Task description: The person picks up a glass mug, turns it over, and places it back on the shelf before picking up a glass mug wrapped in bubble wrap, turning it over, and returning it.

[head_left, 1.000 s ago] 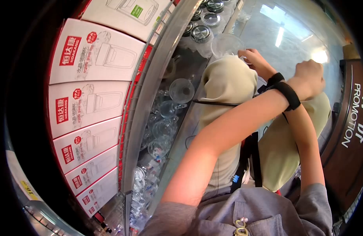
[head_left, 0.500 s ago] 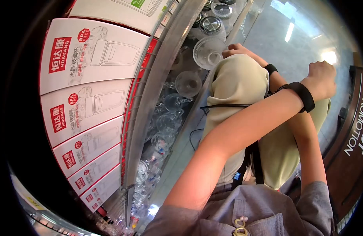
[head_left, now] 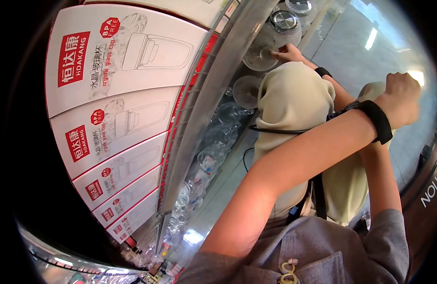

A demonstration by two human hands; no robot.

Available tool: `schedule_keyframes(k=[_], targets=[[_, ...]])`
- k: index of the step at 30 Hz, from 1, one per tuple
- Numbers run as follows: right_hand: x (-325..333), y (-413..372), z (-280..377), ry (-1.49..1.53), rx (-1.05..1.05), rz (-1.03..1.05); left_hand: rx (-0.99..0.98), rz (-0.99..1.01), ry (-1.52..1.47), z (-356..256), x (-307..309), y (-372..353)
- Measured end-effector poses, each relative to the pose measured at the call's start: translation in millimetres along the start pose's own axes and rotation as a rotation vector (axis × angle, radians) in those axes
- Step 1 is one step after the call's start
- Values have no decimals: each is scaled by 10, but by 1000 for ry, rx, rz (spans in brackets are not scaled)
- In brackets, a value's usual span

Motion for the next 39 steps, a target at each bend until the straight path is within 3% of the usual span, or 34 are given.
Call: schedule_keyframes(k=[5,11,14,20,23,28,39], targets=[[-145,73,-161,54,-33,-2,53,76,24,66,24,12],[-208,102,-257,213,-41,41,2,20,49,5,-46,-42],[-242,93,-254,289,-52,-37,20,161,82,-42,-71,4],[-219,73,-296,297,-56,20,38,118,75,-106,-236,48],[-217,88,-336,369,-43,75,42,-40,66,-135,-392,20],[-209,54,-220,361,-137,51,-15,-96,106,-127,-504,-8],[-174,107,-242,141,-215,115,-13,-136,120,-69,-559,-3]])
Point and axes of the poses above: each hand's wrist, its own y-axis towards the middle knuckle, its own x-axis out of the back of the hand, z = x × y, the point moved 2 cm from there along y, towards the middle knuckle, and after that the axes turned 14 degrees about x, right-handed, at the moved point
